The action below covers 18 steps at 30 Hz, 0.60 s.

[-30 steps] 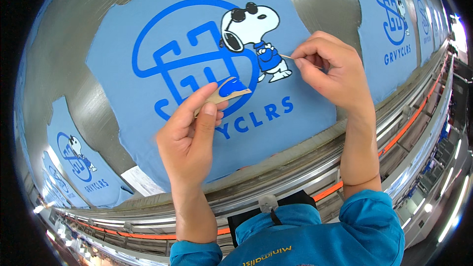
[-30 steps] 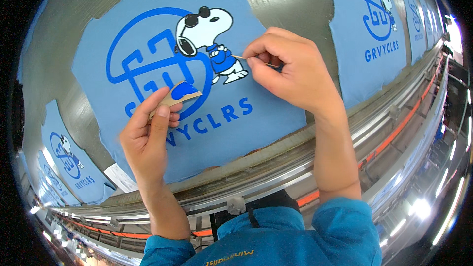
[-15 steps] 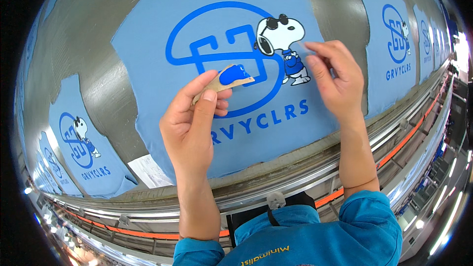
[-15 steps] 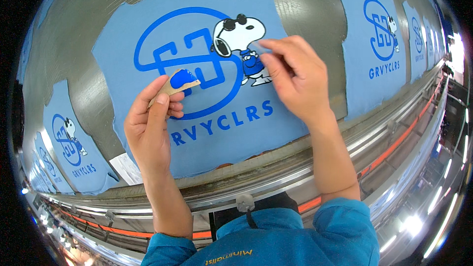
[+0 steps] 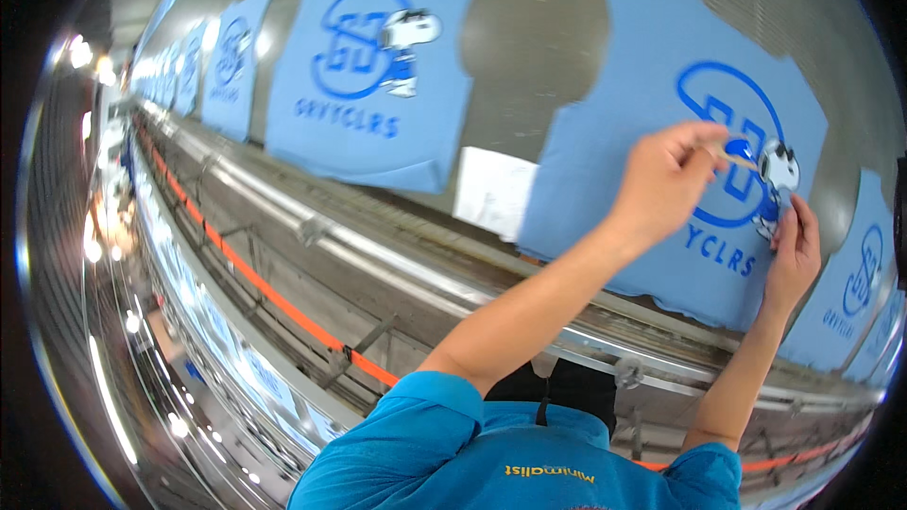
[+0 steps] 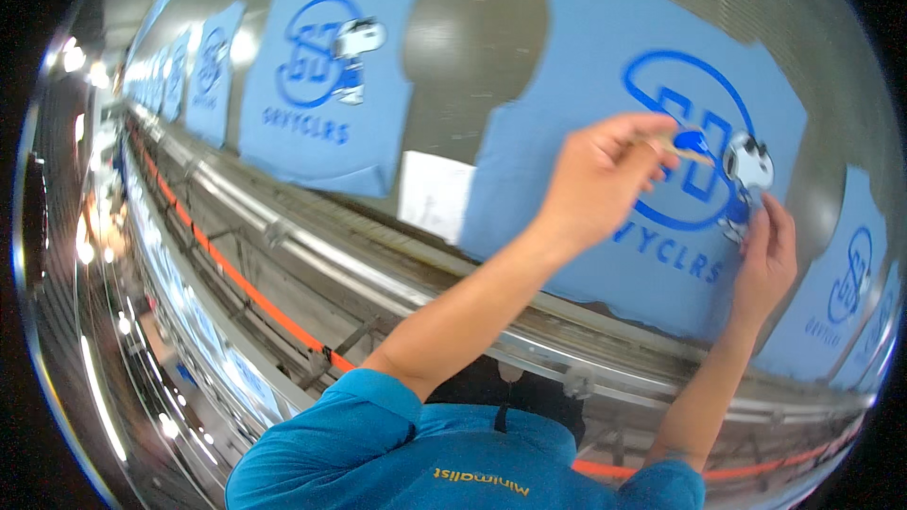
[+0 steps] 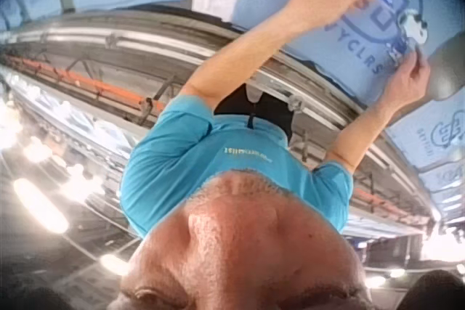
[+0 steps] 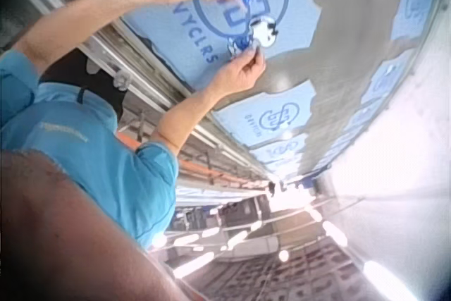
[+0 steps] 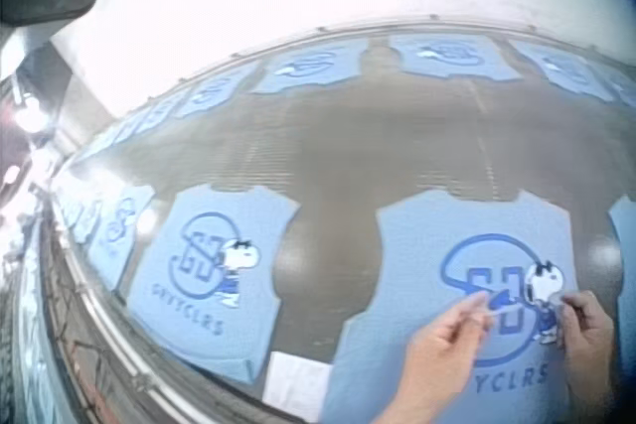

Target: The person hand-paints a blue graphic of a cartoon dog wearing sunglasses onto a light blue t-shirt using a small brush and a wooden stick. They repeatedly dip the brush into blue paint and carefully fill in the design on the shirt.

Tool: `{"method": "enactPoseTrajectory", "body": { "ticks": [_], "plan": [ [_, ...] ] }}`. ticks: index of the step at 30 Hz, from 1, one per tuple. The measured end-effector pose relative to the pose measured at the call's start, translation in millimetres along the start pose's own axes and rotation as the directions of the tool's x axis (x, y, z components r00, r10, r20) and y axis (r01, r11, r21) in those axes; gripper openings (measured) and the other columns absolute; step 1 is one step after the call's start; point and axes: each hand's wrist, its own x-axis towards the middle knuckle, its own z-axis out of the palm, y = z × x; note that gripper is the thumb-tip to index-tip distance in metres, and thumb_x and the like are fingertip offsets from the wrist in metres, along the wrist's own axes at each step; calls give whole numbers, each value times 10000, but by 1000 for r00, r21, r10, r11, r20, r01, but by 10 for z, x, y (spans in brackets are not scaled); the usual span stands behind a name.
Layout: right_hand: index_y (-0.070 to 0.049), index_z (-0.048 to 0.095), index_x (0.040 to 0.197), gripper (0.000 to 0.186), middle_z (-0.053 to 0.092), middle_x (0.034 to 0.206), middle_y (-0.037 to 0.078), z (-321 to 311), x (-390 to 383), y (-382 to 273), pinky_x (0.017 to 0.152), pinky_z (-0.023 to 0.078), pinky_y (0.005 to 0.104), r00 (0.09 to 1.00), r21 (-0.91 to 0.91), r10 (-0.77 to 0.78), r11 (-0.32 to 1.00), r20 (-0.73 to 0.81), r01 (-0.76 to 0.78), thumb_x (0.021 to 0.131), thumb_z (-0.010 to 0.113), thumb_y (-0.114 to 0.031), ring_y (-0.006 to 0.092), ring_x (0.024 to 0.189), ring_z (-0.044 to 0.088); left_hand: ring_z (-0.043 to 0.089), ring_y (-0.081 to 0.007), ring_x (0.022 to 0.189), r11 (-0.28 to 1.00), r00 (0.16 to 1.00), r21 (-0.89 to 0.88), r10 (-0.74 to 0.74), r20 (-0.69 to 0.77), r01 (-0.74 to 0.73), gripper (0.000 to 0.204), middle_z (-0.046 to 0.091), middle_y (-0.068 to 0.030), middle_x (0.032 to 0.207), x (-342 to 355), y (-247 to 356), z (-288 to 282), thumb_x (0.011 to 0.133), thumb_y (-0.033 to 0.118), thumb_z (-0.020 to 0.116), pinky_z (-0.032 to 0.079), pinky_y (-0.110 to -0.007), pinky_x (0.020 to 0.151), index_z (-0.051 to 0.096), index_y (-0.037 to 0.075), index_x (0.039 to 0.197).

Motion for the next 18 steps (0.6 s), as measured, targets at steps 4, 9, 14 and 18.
{"method": "enactPoseTrajectory", "body": {
  "ticks": [4, 9, 14, 18],
  "plan": [
    [9, 678, 1236, 230, 597, 888, -11, 68, -92, -267, 590, 362, 195, 998, -6, 21, 1000, 61, -21, 1070, 617, -138, 33, 710, 464, 676, -98, 851, 999, 999, 25, -44, 26, 43, 283, 767, -83, 1000, -386, 420, -310, 1054, 92, 576, 560, -253, 766, 685, 13, 1302],
    [14, 671, 1196, 175, 578, 1066, -4, 294, -441, -1010, 612, 390, 196, 984, -128, -76, 987, 161, 97, 1046, 602, -44, 38, 757, 487, 688, -98, 861, 996, 1000, 84, -16, -6, 17, 284, 768, -76, 986, -839, 967, -1458, 1044, 105, 594, 565, -263, 760, 695, 15, 1293],
    [3, 682, 1191, 174, 609, 928, -13, 1285, -979, -1502, 628, 442, 213, 982, 17, 181, 983, 57, -182, 1045, 609, -56, 58, 735, 532, 667, -125, 834, 989, 977, 135, 80, -199, -53, 295, 756, -120, 1041, -812, 1426, -2865, 1049, 91, 605, 555, -272, 750, 665, -2, 1323],
    [10, 716, 1104, 122, 628, 933, -2, 2747, -1176, -2013, 674, 475, 226, 980, 107, 102, 987, 169, -121, 1005, 664, -40, 76, 757, 575, 668, -122, 846, 980, 905, 103, 200, -376, -173, 307, 756, -119, 1016, -626, 1689, -3777, 1043, 86, 601, 552, -260, 750, 664, -24, 1323]
  ]
}}
